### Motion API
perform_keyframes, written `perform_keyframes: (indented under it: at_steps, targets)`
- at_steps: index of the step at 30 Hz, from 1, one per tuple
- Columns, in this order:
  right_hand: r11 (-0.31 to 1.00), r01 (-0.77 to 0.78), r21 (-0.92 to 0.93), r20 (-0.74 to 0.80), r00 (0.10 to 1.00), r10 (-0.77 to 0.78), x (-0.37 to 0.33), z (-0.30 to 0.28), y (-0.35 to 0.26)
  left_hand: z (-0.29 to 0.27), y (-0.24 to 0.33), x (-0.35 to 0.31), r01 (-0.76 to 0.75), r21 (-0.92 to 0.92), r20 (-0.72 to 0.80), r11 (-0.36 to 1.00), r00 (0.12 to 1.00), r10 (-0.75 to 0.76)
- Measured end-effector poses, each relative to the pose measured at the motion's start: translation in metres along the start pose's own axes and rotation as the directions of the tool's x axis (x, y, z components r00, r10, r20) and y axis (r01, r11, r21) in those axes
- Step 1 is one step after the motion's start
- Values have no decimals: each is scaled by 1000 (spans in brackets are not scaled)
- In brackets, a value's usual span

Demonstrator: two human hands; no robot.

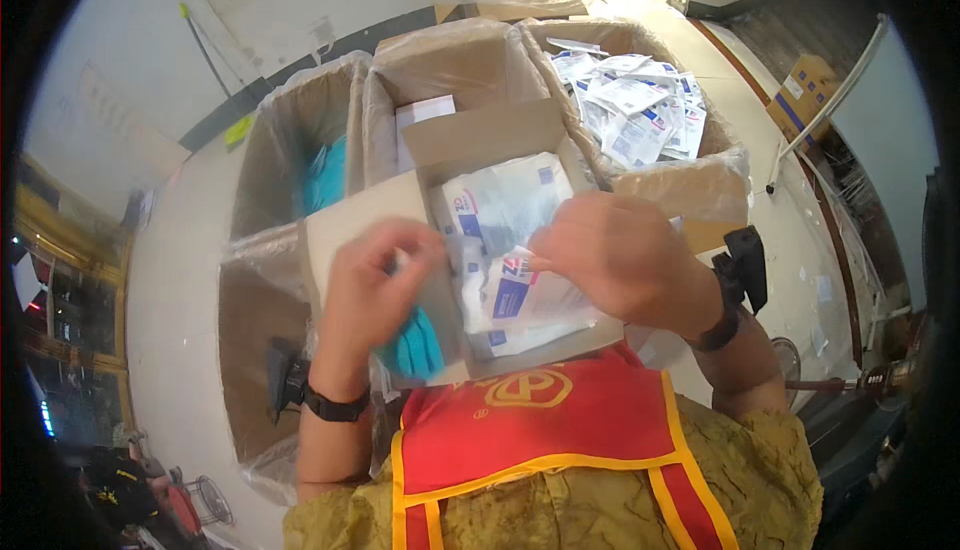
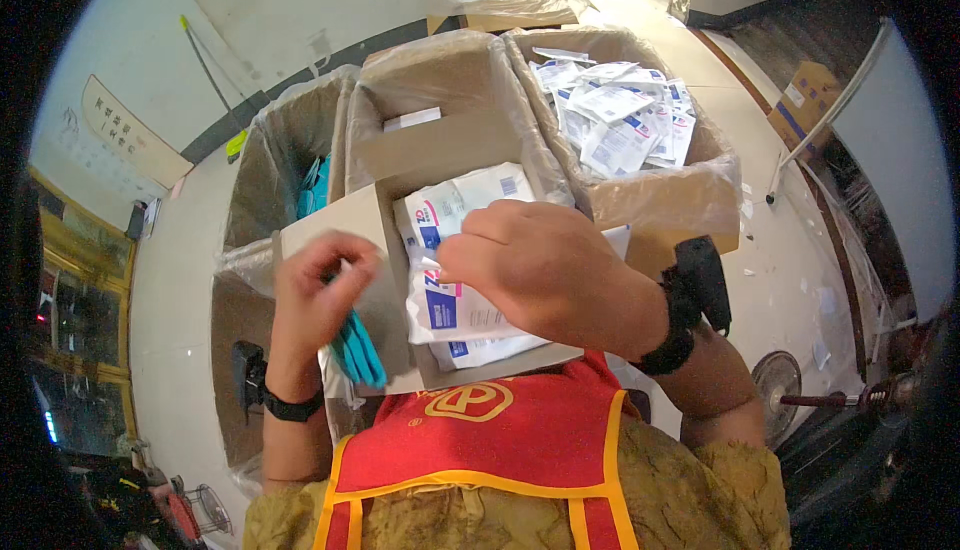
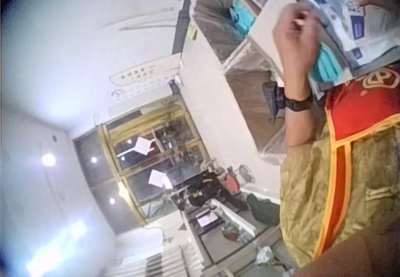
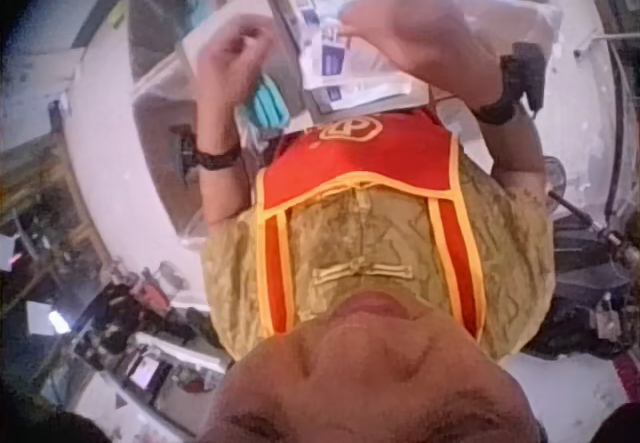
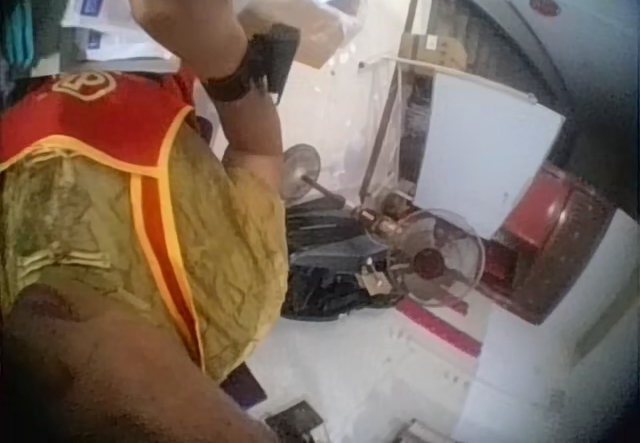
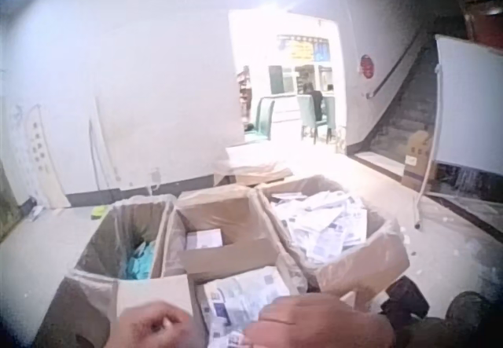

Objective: Sort and inspect PPE face masks from boxes and packaging.

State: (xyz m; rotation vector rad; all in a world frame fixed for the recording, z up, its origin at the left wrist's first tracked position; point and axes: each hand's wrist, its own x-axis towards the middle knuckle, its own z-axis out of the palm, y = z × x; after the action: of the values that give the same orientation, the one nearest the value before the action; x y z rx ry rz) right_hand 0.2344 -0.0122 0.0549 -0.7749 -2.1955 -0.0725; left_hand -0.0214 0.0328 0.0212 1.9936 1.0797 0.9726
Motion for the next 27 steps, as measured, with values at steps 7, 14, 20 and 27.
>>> perform_keyframes:
  at_steps: [7, 14, 20, 27]
  targets:
    - [1000, 2, -11, 217, 976, 0, 4, 10, 3, 11, 32, -18, 132, -271, 327, 954, 944, -38]
    - [999, 43, 23, 200, 979, -47, 3, 21, -14, 17, 24, -17, 127, -69, 364, 989, 927, -94]
    - [999, -47, 5, 120, 992, 46, -7, 10, 2, 9, 13, -23, 230, -263, 41, 937, 973, -227]
    - [982, -163, 99, 25, 987, 162, -2, 13, -2, 11, 1, -25, 443, -433, 208, 785, 896, -391]
